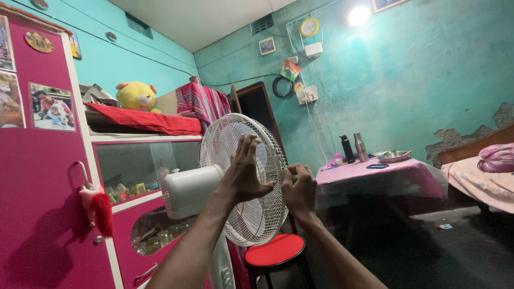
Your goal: The person assembles a white pedestal fan by attaching the front wire cage to the fan head and then using a screwdriver to tighten the securing screw at the back of the fan head.
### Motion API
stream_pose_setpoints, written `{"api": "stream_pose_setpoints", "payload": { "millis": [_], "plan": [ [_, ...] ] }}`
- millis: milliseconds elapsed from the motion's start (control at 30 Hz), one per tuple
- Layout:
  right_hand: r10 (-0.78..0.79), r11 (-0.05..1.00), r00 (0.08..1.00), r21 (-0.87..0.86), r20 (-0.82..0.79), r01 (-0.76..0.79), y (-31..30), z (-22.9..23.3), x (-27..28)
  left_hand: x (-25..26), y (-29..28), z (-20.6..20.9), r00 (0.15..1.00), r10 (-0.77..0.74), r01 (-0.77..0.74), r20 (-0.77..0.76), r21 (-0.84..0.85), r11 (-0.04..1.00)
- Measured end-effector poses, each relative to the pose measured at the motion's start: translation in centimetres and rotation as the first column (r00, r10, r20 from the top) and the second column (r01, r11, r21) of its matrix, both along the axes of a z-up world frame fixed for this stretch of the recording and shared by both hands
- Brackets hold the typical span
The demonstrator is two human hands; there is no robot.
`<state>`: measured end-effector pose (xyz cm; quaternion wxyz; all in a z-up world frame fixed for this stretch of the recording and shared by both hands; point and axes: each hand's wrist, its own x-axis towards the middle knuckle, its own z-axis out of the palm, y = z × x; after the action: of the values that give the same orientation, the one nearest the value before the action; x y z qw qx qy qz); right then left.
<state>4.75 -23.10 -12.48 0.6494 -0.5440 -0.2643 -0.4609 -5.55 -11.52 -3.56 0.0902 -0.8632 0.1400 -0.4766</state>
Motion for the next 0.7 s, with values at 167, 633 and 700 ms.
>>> {"api": "stream_pose_setpoints", "payload": {
  "millis": [167, 633, 700],
  "plan": [
    [0.126, 0.990, 0.975, 0.081, -0.184, -0.112, 0.6, 0.3, -0.7, -0.3, -0.2, 0.0, 0.999, 0.016, -0.016, -0.027, -0.020, 1.000],
    [0.112, 0.981, 0.994, 0.160, -0.010, -0.109, 2.5, -1.0, -0.2, -0.1, 0.0, 0.0, 1.000, 0.000, -0.001, -0.018, -0.016, 1.000],
    [0.134, 0.980, 0.991, 0.149, -0.020, -0.130, 2.4, -0.9, -0.2, -0.2, 0.2, 0.0, 1.000, 0.000, 0.000, -0.019, -0.017, 1.000]
  ]
}}
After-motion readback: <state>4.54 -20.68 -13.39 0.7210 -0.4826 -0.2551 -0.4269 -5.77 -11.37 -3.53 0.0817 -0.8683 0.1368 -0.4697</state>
